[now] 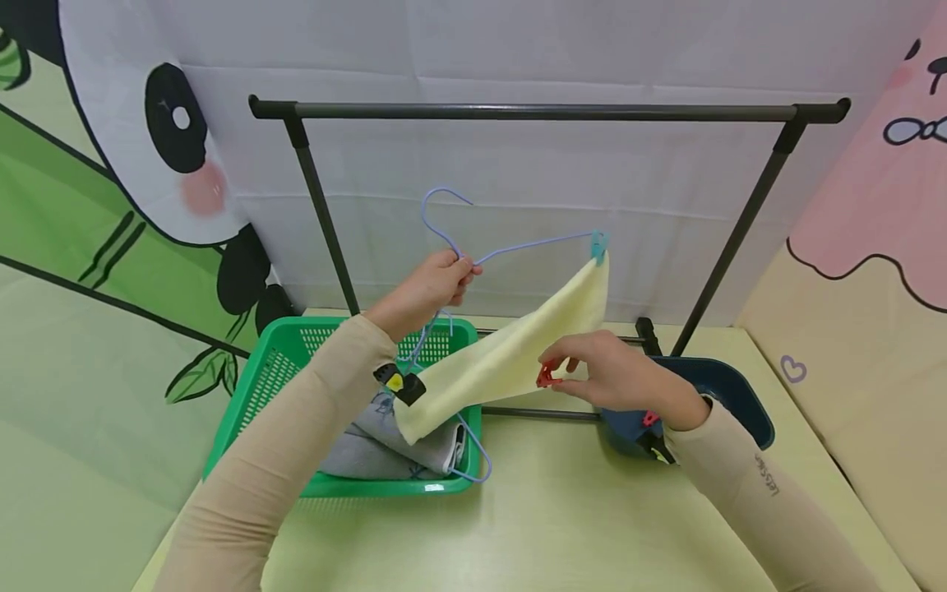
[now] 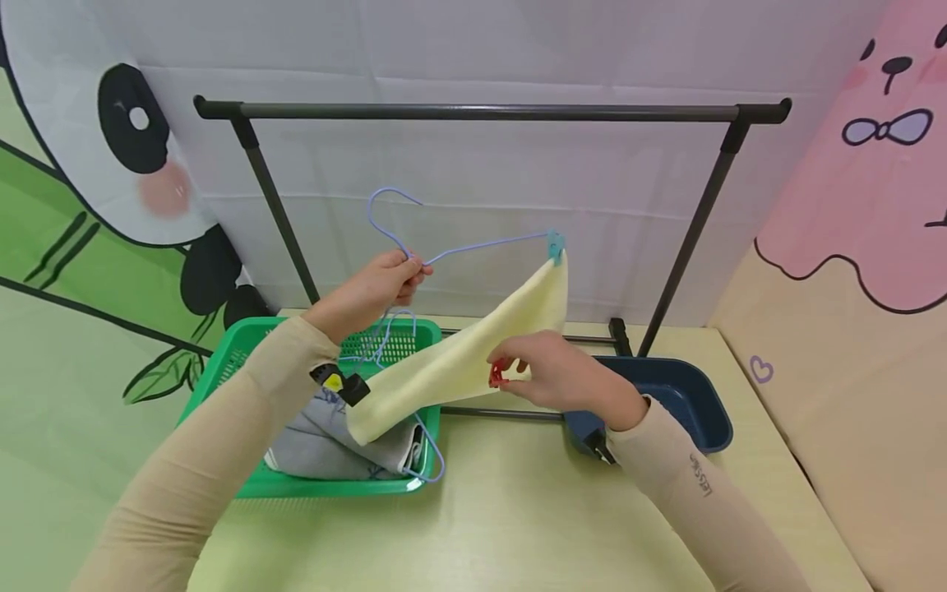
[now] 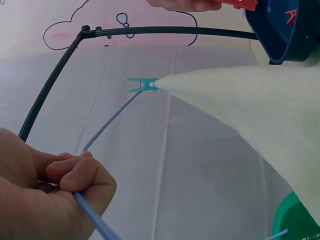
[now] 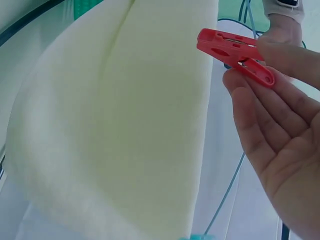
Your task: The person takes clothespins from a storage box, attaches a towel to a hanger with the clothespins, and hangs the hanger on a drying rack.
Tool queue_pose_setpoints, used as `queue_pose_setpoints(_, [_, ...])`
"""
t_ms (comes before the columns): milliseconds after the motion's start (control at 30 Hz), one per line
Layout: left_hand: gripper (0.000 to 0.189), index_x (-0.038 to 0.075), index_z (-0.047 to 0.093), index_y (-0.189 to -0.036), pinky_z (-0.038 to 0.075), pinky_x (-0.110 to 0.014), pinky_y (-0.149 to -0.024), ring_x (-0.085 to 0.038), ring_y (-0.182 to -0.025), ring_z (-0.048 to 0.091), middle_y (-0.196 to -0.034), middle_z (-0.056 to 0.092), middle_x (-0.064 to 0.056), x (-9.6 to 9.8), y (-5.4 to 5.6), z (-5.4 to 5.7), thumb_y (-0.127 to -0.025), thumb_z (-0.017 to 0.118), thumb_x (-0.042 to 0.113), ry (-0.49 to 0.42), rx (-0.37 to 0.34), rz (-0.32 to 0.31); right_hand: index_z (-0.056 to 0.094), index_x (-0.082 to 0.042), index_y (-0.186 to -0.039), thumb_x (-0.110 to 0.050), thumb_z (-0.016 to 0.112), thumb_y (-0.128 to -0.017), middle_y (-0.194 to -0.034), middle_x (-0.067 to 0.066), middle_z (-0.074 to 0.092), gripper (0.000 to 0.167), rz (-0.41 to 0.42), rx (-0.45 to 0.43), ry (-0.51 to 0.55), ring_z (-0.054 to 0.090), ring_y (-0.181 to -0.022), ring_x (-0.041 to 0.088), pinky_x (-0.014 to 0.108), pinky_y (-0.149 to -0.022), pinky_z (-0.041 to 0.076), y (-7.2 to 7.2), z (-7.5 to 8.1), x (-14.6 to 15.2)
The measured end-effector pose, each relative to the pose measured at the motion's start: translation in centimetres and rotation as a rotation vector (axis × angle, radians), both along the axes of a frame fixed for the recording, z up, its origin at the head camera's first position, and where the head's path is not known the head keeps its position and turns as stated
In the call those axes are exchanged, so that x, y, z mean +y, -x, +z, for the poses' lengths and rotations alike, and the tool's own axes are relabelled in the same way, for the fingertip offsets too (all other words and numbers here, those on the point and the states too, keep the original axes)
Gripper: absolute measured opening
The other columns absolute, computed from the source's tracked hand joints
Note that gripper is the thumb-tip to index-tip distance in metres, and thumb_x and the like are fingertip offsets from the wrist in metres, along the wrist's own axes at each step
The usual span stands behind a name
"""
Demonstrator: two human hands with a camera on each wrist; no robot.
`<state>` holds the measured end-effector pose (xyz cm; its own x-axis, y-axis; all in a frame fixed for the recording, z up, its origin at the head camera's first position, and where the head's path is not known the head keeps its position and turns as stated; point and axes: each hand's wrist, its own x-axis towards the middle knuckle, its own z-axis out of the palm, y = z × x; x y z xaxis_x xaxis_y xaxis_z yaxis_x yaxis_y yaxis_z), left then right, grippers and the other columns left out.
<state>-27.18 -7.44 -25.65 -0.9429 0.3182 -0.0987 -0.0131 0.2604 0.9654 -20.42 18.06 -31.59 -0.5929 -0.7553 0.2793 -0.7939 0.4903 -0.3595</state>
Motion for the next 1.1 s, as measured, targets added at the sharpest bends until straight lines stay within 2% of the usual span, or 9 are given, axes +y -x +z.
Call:
queue_pose_setpoints(300, [0.02, 0.005, 0.039, -0.091, 0.027, -0.026, -0.062, -0.014, -0.06, 0.026, -0.086, 0.041, -0.006, 0.3, 0.3, -0.4, -0.105, 0.032, 0.017, -0.039, -0.015, -0.029, 0.068, -0.007, -0.102, -0.009, 0.078, -0.078, -0.097, 0.0, 0.068, 0.026, 0.176, 0.113, 0.11, 0.063, -0.085, 0.01, 0.027, -0.069, 0.052, 0.4, -0.8, -2.4])
queue_pose_setpoints(500, [0.022, 0.005, 0.038, -0.086, 0.026, -0.027, -0.062, -0.015, -0.055, 0.023, -0.076, 0.036, -0.005, 0.3, 0.1, -0.3, -0.105, 0.034, 0.015, -0.051, -0.011, -0.055, 0.07, -0.005, -0.101, -0.007, 0.08, -0.075, -0.095, 0.001, 0.07, 0.028, 0.229, 0.175, 0.169, 0.065, -0.085, 0.012, 0.024, -0.072, 0.051, 0.6, -1.0, -3.8])
queue_pose_setpoints(700, [0.022, 0.005, 0.036, -0.086, 0.025, -0.028, -0.063, -0.015, -0.056, 0.023, -0.074, 0.034, -0.005, 0.4, 0.1, -0.5, -0.105, 0.033, 0.016, -0.063, -0.014, -0.075, 0.071, -0.004, -0.099, -0.003, 0.082, -0.071, -0.095, 0.002, 0.071, 0.031, 0.278, 0.246, 0.243, 0.066, -0.086, 0.012, 0.021, -0.074, 0.051, 0.7, -1.3, -5.3])
queue_pose_setpoints(867, [0.022, 0.005, 0.037, -0.085, 0.026, -0.027, -0.062, -0.015, -0.056, 0.023, -0.073, 0.033, -0.004, 0.6, 0.4, -0.8, -0.104, 0.034, 0.015, -0.065, -0.025, -0.07, 0.072, -0.004, -0.097, -0.005, 0.082, -0.072, -0.094, 0.002, 0.071, 0.027, 0.329, 0.252, 0.26, 0.067, -0.086, 0.011, 0.018, -0.076, 0.049, 0.6, -1.7, -6.6])
queue_pose_setpoints(1100, [0.019, 0.005, 0.037, -0.087, 0.025, -0.029, -0.063, -0.015, -0.057, 0.023, -0.076, 0.034, -0.005, 1.0, 0.7, -0.9, -0.104, 0.034, 0.014, -0.088, -0.043, -0.067, 0.073, -0.005, -0.095, -0.007, 0.079, -0.075, -0.092, 0.0, 0.071, 0.021, 0.38, 0.212, 0.252, 0.066, -0.084, 0.007, 0.015, -0.074, 0.048, 0.5, -2.1, -7.9])
